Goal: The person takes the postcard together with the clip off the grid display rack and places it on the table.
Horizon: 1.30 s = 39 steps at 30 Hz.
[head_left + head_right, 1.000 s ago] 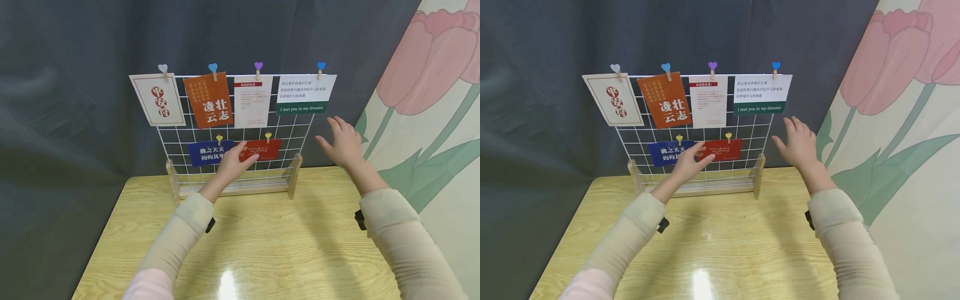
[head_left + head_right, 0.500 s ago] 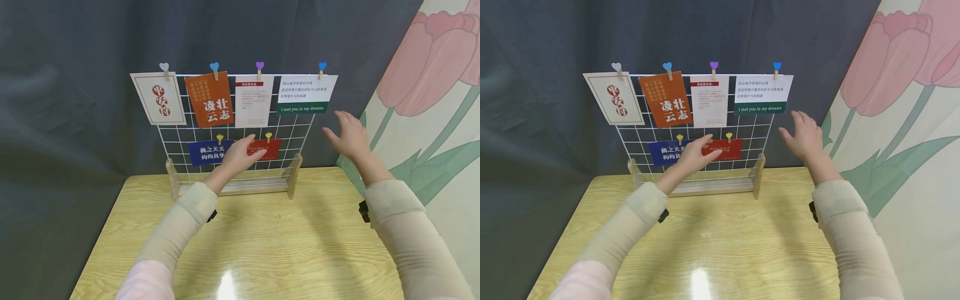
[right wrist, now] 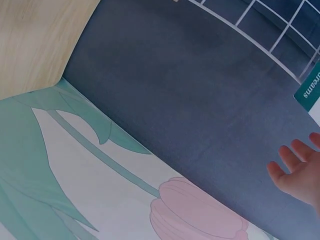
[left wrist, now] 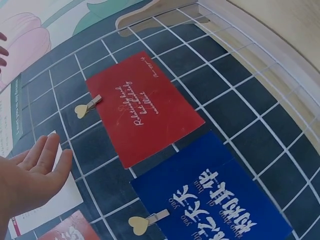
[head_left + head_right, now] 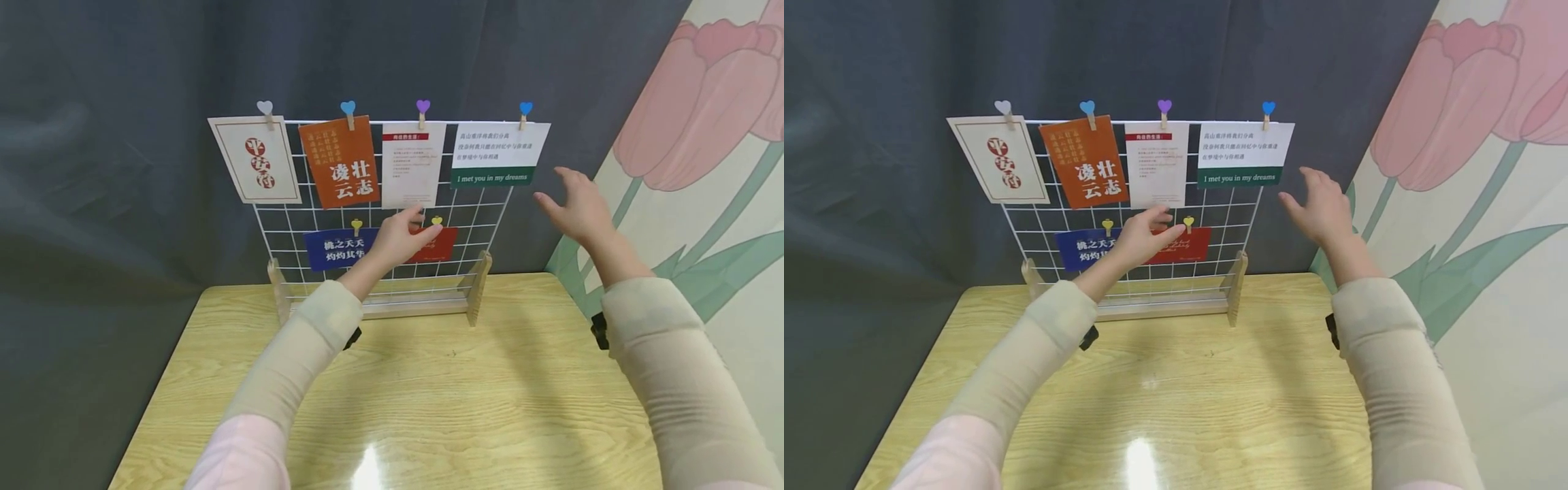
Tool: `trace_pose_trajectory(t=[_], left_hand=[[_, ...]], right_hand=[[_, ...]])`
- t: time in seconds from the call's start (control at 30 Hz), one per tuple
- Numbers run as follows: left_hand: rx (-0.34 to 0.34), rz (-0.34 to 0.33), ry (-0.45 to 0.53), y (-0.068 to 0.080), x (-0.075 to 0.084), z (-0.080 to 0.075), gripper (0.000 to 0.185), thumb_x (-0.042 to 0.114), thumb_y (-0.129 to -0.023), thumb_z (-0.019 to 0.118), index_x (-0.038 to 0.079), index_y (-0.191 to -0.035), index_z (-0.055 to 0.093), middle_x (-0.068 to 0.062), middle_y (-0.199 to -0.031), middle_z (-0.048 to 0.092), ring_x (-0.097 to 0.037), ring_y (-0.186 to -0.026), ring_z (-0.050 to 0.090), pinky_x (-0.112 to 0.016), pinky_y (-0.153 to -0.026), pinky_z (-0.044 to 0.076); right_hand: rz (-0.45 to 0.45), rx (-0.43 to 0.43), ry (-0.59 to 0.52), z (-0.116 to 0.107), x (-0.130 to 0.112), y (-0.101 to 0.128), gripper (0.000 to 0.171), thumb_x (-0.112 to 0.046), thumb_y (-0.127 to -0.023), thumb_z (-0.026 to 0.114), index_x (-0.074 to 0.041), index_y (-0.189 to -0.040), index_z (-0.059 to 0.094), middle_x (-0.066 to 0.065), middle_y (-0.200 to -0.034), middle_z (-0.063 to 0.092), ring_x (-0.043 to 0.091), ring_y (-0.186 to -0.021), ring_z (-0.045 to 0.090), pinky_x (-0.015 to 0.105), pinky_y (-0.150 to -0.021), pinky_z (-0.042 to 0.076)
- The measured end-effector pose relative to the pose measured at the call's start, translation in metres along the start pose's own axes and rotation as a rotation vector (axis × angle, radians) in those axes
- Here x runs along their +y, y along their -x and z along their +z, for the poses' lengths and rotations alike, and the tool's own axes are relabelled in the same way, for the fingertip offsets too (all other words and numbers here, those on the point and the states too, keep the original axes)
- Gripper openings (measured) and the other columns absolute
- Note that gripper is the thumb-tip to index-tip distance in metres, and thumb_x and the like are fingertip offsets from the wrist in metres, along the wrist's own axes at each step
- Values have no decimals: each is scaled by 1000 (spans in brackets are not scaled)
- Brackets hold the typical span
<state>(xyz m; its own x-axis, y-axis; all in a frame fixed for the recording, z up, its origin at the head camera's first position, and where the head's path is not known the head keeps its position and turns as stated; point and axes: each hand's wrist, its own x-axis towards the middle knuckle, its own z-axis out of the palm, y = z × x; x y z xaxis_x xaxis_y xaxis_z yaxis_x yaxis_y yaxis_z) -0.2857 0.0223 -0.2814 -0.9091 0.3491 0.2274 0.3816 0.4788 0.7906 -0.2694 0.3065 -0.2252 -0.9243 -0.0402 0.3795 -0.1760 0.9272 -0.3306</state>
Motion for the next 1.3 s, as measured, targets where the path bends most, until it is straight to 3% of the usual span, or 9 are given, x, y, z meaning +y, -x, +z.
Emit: trace_pose_trajectory(t=[0.27, 0.73, 1.03, 1.3], left_hand=[[20, 11, -26, -7, 3, -2, 60, 38, -82, 56, 12, -132, 35, -3, -122, 49, -15, -105, 47, -27, -86, 40], [55, -14, 125, -17, 12, -1, 63, 36, -80, 59, 13, -133, 34, -3, -122, 48, -16, -104, 47, -27, -85, 40], [74, 9, 113, -25, 18, -1, 59, 33, -81, 59, 8, -130, 37, -6, -120, 49, -17, -102, 49, -25, -82, 42], [47, 14, 71, -31, 26, -4, 60, 35, -81, 59, 9, -130, 37, -5, -120, 49, -15, -102, 48, -25, -81, 42]], right_hand=[[1, -14, -30, -12, -4, -10, 62, -32, -89, 42, 5, -133, 20, 26, -134, 23, 38, -122, 18, 51, -97, 15], [139, 0, -261, -28, -17, -26, 65, -40, -87, 41, 3, -133, 23, 23, -132, 29, 37, -117, 30, 51, -91, 29], [188, 0, -274, -39, -20, -33, 67, -43, -86, 40, 0, -134, 23, 19, -134, 28, 34, -119, 29, 50, -90, 30], [189, -2, -266, -52, -33, -44, 67, -44, -85, 41, -2, -134, 25, 18, -134, 29, 32, -120, 27, 49, -93, 28]])
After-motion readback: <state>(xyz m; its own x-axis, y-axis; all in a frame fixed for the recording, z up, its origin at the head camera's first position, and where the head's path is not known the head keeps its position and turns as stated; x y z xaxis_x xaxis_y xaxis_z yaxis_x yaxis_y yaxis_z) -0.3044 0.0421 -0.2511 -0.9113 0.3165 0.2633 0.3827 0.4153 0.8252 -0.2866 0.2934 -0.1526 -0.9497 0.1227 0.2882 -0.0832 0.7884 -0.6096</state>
